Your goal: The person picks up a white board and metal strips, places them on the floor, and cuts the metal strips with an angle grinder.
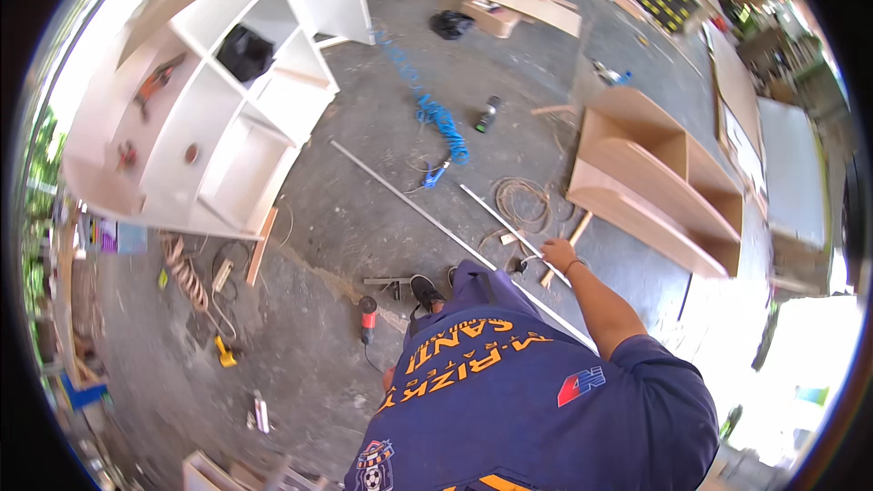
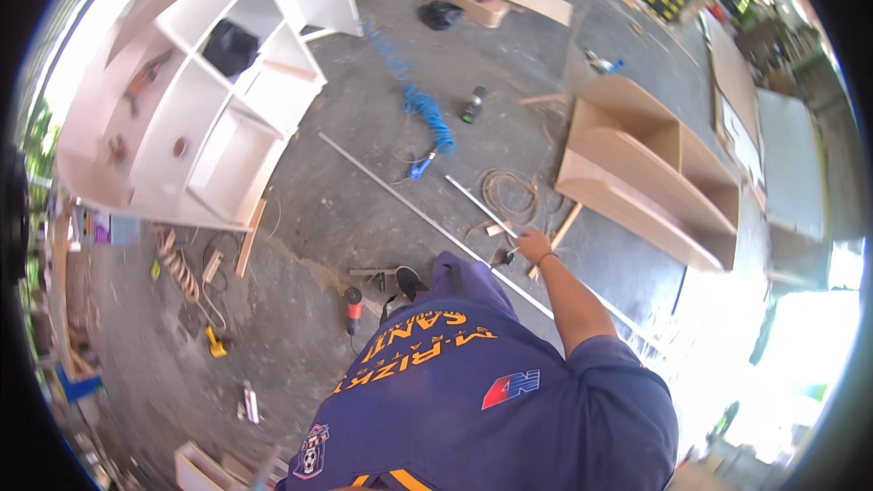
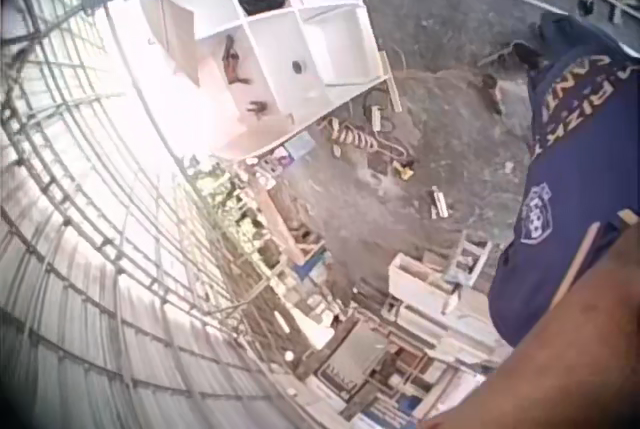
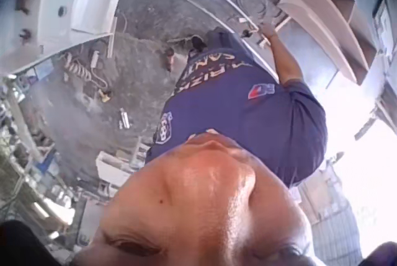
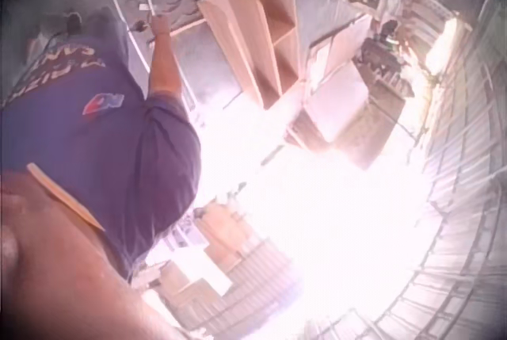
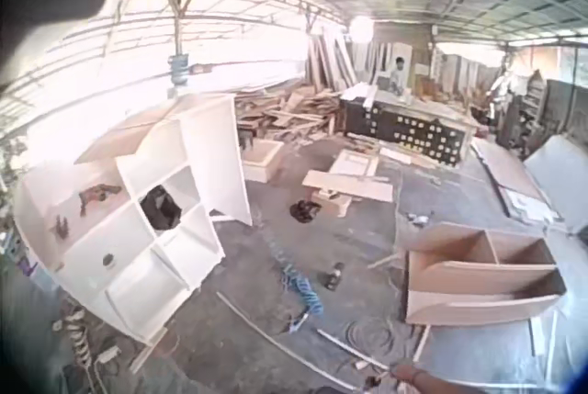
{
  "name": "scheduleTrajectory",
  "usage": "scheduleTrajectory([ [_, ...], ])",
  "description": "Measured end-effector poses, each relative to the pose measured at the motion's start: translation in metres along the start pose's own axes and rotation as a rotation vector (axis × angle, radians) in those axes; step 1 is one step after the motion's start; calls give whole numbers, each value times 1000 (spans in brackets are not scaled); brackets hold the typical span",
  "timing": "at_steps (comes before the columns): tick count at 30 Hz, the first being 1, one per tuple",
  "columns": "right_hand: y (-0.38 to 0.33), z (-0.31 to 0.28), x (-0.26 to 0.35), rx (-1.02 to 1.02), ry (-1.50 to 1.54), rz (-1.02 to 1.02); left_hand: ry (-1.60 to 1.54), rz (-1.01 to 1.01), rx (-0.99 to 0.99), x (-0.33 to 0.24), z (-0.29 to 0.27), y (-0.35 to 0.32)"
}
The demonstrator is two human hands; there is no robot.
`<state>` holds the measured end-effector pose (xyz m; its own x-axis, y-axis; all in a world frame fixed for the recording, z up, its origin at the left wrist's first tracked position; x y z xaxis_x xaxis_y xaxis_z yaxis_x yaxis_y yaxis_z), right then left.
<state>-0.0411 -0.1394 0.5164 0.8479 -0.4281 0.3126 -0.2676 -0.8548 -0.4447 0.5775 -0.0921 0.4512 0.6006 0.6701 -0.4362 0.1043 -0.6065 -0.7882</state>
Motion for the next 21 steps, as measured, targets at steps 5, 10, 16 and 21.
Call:
scheduleTrajectory([
  [5, -117, 80, -63, 313, -270, 90, -16, 92, 75, -81, -26, 52],
  [10, -153, 120, -38, 396, 527, 598, -79, 183, 134, -182, -6, 84],
  [16, -31, 90, -14, 229, 456, 235, 174, 390, 116, -282, 26, 145],
  [21, 106, 8, 1, 52, 1122, 490, 211, 197, 25, -306, -17, 207],
])
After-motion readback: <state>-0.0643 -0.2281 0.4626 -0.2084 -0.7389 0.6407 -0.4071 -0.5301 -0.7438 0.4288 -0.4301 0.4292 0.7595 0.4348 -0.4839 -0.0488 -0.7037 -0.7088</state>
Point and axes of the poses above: each hand's wrist, its own y-axis towards the middle knuckle, its own z-axis out of the palm, x = y × z, the point moved 5 cm from there along y, towards the middle knuckle, and after that the axes turned 1 degree about -x, right-handed, at the moved point
